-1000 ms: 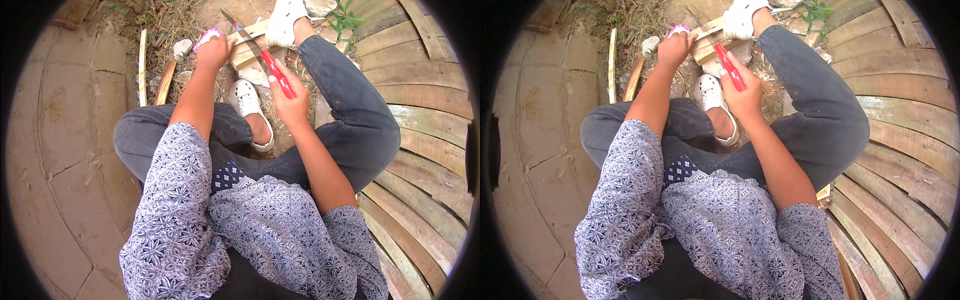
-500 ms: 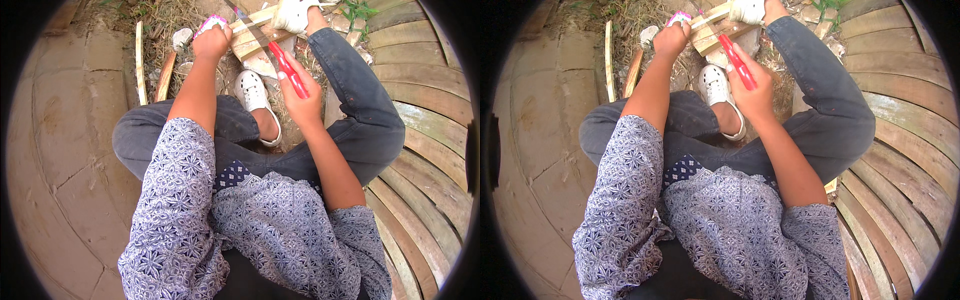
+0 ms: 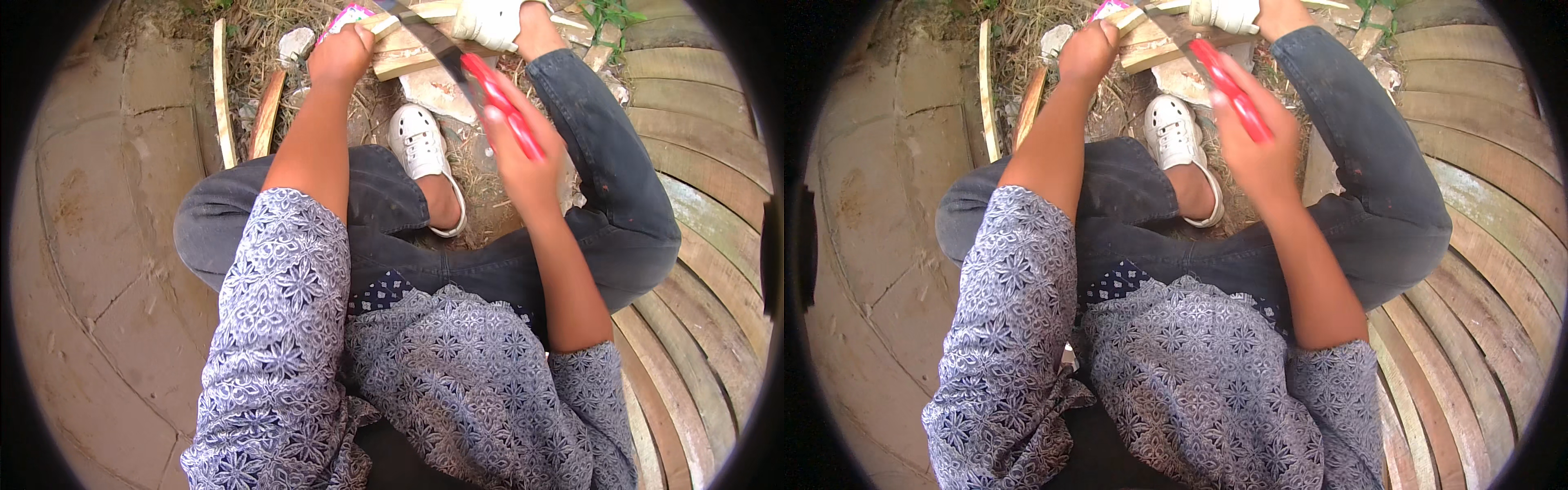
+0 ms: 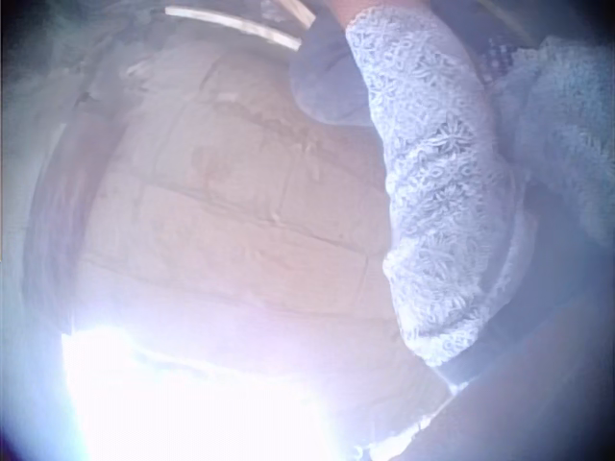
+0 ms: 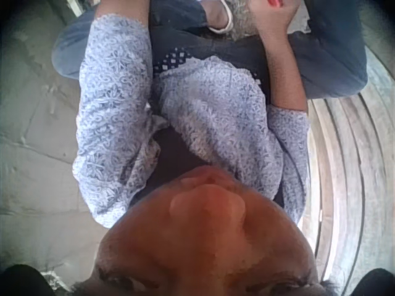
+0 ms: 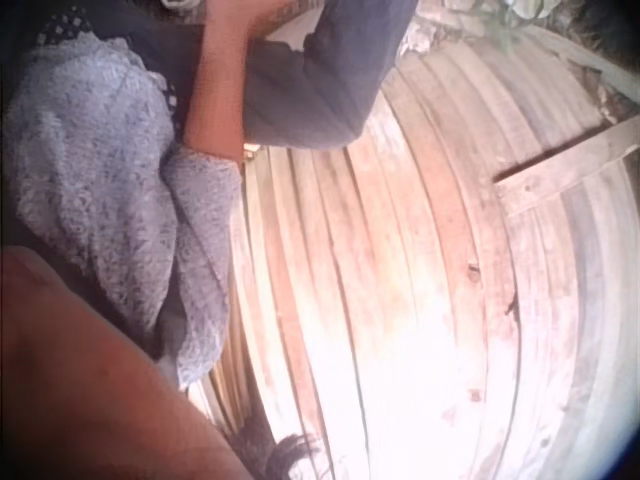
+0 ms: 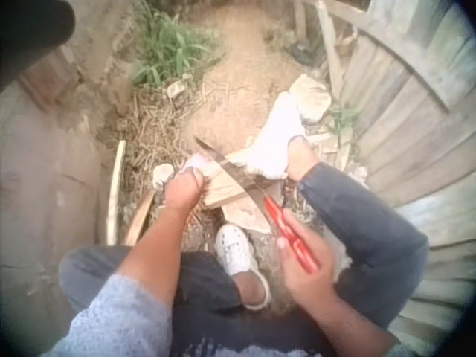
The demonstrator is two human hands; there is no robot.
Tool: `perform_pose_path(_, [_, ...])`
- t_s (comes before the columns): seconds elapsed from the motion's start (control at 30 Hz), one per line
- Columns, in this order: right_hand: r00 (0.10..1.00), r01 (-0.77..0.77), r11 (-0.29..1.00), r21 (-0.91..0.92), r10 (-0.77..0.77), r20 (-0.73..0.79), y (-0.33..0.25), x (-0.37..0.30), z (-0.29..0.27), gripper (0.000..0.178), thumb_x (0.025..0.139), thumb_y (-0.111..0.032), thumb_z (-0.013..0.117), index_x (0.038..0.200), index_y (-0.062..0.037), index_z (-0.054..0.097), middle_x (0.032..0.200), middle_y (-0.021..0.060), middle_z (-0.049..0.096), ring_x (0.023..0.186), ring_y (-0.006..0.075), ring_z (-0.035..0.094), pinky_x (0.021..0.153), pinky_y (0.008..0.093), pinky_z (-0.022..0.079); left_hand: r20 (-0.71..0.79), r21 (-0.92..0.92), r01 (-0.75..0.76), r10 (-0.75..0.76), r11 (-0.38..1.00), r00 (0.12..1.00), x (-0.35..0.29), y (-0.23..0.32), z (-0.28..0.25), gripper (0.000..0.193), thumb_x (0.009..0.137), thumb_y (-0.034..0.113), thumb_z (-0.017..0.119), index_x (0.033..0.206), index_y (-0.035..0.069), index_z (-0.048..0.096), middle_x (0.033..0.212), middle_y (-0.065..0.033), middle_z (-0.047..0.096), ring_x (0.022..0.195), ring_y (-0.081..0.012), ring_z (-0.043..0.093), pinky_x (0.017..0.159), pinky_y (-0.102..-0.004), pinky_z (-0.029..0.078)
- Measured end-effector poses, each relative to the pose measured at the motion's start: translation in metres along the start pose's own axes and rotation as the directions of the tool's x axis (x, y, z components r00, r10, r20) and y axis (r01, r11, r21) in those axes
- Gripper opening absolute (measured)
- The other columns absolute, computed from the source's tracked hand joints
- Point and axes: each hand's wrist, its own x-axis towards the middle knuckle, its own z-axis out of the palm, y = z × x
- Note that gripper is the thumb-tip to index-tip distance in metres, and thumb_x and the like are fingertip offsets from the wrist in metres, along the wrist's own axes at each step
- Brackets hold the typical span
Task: The person sits on the ground and uses a red hand saw to cut a small piece of wood. They hold the wood steady with their left hand and saw with their right hand, producing wood shavings.
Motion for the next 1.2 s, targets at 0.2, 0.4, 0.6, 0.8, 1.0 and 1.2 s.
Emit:
perform_pose_path(0.2, [0.998, 0.055, 0.992, 0.110, -0.057, 0.009, 0.014, -0.010, 0.013, 0.045, 0.094, -0.003, 0.067, 0.138, -0.0055, 0.061, 0.110, 0.0097, 0.071, 0.087, 0.0079, 0.062, 0.077, 0.0240, 0.051, -0.033, -0.176, 0.101, -0.108, 0.979, 0.994, -0.006, -0.005, 0.001, 0.050, 0.099, 0.039, 0.031, 0.115, 0.004, 0.064, 0.101, -0.0264, 0.070, 0.096, -0.0457, 0.067, 0.087, -0.0544, 0.051])
perform_pose_path(0.4, [0.998, 0.062, 0.979, 0.194, -0.061, -0.014, 0.001, -0.017, 0.007, 0.045, 0.095, -0.003, 0.065, 0.139, -0.0007, 0.057, 0.118, 0.0098, 0.069, 0.100, 0.0102, 0.064, 0.086, 0.0248, 0.051, 0.033, -0.490, 0.200, -0.212, 0.849, 0.977, -0.005, -0.016, 0.004, 0.056, 0.101, 0.042, 0.029, 0.113, 0.001, 0.065, 0.101, -0.0247, 0.068, 0.092, -0.0435, 0.063, 0.083, -0.0514, 0.048])
perform_pose_path(0.6, [0.996, 0.017, 0.913, 0.408, 0.022, -0.090, -0.048, -0.057, -0.056, 0.049, 0.097, -0.014, 0.066, 0.142, 0.0019, 0.053, 0.107, 0.0056, 0.068, 0.072, 0.0053, 0.058, 0.065, 0.0212, 0.049, 0.265, -0.914, 0.314, -0.209, 0.258, 0.941, -0.011, 0.004, -0.027, 0.058, 0.105, 0.053, 0.032, 0.109, 0.005, 0.064, 0.070, -0.0078, 0.063, 0.043, -0.0157, 0.051, 0.043, -0.0302, 0.047])
perform_pose_path(0.8, [0.905, 0.381, 0.842, 0.382, -0.254, -0.341, -0.097, -0.103, -0.155, 0.058, 0.105, -0.021, 0.051, 0.151, 0.0083, 0.032, 0.059, -0.0067, 0.039, 0.050, 0.0034, 0.035, 0.056, 0.0252, 0.038, 0.374, -0.926, 0.371, -0.020, -0.074, 0.927, -0.040, 0.011, -0.041, 0.034, 0.104, 0.032, 0.054, 0.127, 0.007, 0.054, 0.107, -0.0079, 0.064, 0.081, -0.0203, 0.065, 0.071, -0.0315, 0.059])
perform_pose_path(1.0, [0.784, 0.559, 0.764, 0.322, -0.361, -0.505, -0.144, -0.160, -0.248, 0.059, 0.109, -0.025, 0.039, 0.154, 0.0093, 0.023, 0.059, -0.0074, 0.030, 0.051, 0.0034, 0.032, 0.064, 0.0261, 0.038, 0.340, -0.938, 0.343, 0.067, -0.038, 0.938, -0.052, 0.019, -0.047, 0.045, 0.099, 0.031, 0.065, 0.139, 0.014, 0.053, 0.132, -0.0040, 0.057, 0.113, -0.0226, 0.057, 0.090, -0.0408, 0.052])
perform_pose_path(1.2, [0.784, 0.542, 0.799, 0.259, -0.371, -0.497, -0.150, -0.142, -0.277, 0.057, 0.109, -0.024, 0.038, 0.152, 0.0111, 0.026, 0.061, -0.0076, 0.029, 0.053, 0.0028, 0.030, 0.066, 0.0246, 0.038, 0.285, -0.955, 0.290, 0.076, -0.056, 0.955, -0.049, 0.025, -0.048, 0.034, 0.097, 0.025, 0.066, 0.127, 0.011, 0.058, 0.114, -0.0023, 0.066, 0.098, -0.0190, 0.063, 0.083, -0.0351, 0.052])
